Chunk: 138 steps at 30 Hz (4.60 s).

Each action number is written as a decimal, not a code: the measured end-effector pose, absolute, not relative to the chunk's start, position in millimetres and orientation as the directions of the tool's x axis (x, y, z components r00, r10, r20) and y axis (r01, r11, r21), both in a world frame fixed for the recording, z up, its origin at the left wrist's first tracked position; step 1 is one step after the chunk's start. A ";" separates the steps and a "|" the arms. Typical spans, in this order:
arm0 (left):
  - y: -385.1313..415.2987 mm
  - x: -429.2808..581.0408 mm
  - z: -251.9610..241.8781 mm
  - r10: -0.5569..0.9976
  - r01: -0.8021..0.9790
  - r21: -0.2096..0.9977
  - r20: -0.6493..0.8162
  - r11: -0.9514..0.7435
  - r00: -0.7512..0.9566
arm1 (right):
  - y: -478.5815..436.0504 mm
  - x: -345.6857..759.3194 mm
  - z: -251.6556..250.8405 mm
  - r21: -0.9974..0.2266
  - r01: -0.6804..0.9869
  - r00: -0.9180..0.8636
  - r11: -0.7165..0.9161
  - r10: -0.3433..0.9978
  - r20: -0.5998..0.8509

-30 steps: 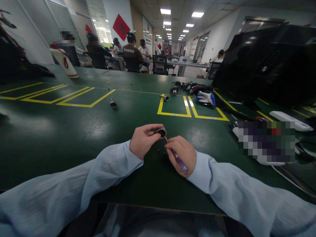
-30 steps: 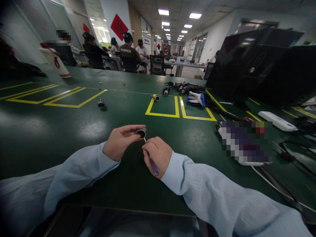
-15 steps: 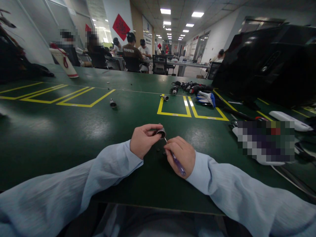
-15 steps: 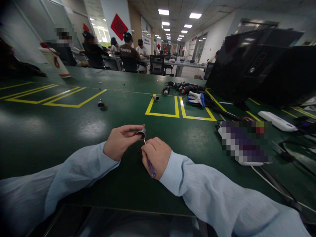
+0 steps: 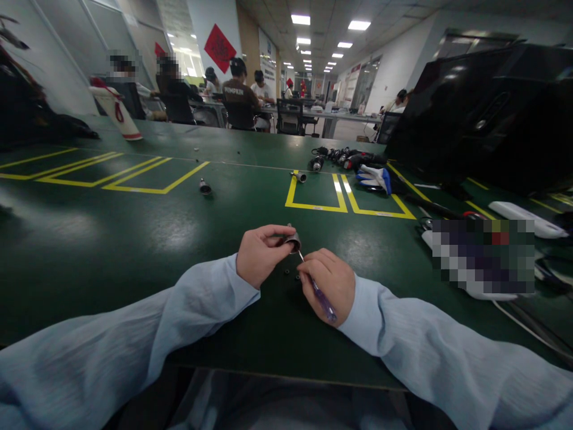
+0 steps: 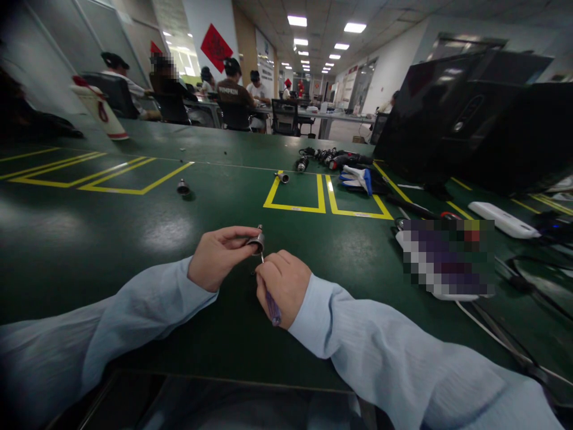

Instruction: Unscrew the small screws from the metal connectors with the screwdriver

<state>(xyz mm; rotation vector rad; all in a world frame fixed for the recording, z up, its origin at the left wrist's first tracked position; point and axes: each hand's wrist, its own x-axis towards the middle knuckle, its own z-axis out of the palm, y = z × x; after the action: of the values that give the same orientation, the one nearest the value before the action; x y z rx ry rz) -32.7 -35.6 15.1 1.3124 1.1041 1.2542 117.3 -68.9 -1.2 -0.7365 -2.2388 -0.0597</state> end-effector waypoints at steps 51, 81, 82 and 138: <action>-33.5 -35.6 17.4 0.994 -0.178 0.980 -0.081 0.093 0.075 | -64.6 123.6 4.4 -0.688 0.383 -0.302 0.616 0.787 0.537; -36.7 -36.3 17.1 0.991 0.015 0.999 -0.048 0.046 0.122 | -65.7 123.0 8.2 -0.738 0.386 -0.316 0.553 0.831 0.457; -36.3 -36.5 16.6 0.992 0.019 0.999 -0.047 0.045 0.120 | -65.6 122.7 8.0 -0.740 0.386 -0.317 0.551 0.833 0.454; -35.8 -35.7 19.4 0.993 -0.099 0.993 -0.048 0.059 0.107 | -68.0 121.5 4.5 -0.595 0.449 -0.335 0.667 0.742 0.580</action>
<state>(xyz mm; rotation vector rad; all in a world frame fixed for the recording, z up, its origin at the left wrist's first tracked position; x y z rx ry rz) -35.7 -35.8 19.4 1.1431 1.0837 1.1404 121.5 -68.0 4.5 -0.9247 -1.9861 0.4141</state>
